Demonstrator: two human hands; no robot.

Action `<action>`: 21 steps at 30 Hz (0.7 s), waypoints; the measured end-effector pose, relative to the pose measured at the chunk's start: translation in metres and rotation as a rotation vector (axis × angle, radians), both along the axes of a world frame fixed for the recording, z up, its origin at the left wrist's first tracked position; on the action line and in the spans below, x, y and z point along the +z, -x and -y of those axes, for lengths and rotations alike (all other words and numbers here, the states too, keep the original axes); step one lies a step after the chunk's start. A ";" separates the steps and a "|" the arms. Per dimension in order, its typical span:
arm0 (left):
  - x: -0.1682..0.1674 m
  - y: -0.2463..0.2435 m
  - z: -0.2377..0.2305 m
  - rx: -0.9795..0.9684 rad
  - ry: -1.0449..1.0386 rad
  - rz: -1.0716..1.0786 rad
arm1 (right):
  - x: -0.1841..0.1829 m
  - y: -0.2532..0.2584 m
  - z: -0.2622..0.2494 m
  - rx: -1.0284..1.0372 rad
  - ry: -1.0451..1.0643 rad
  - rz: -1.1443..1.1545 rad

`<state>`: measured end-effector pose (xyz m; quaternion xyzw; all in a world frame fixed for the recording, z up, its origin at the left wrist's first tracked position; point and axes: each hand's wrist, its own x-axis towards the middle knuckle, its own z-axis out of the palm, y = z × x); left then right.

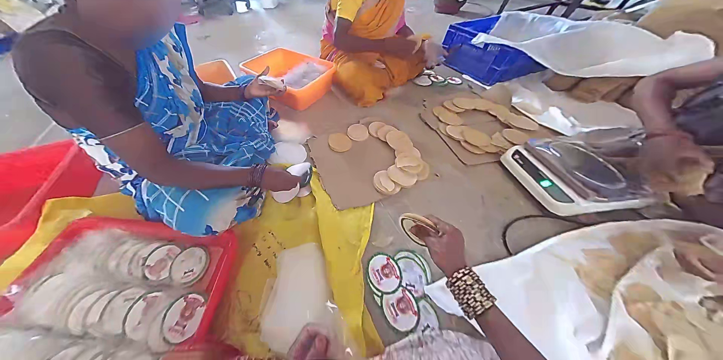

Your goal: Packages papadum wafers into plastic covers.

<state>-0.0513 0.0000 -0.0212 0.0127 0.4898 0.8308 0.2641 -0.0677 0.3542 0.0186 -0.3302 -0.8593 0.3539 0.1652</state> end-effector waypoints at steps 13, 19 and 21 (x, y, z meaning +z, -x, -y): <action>0.064 -0.118 -0.018 -0.312 -0.098 0.517 | 0.032 -0.227 0.164 0.702 -0.747 -0.370; 0.055 -0.162 -0.025 -0.251 0.167 0.420 | 0.041 -0.300 0.175 0.666 -0.451 -0.191; 0.049 -0.163 -0.023 -0.202 0.165 0.304 | 0.056 -0.318 0.172 0.580 -0.270 -0.321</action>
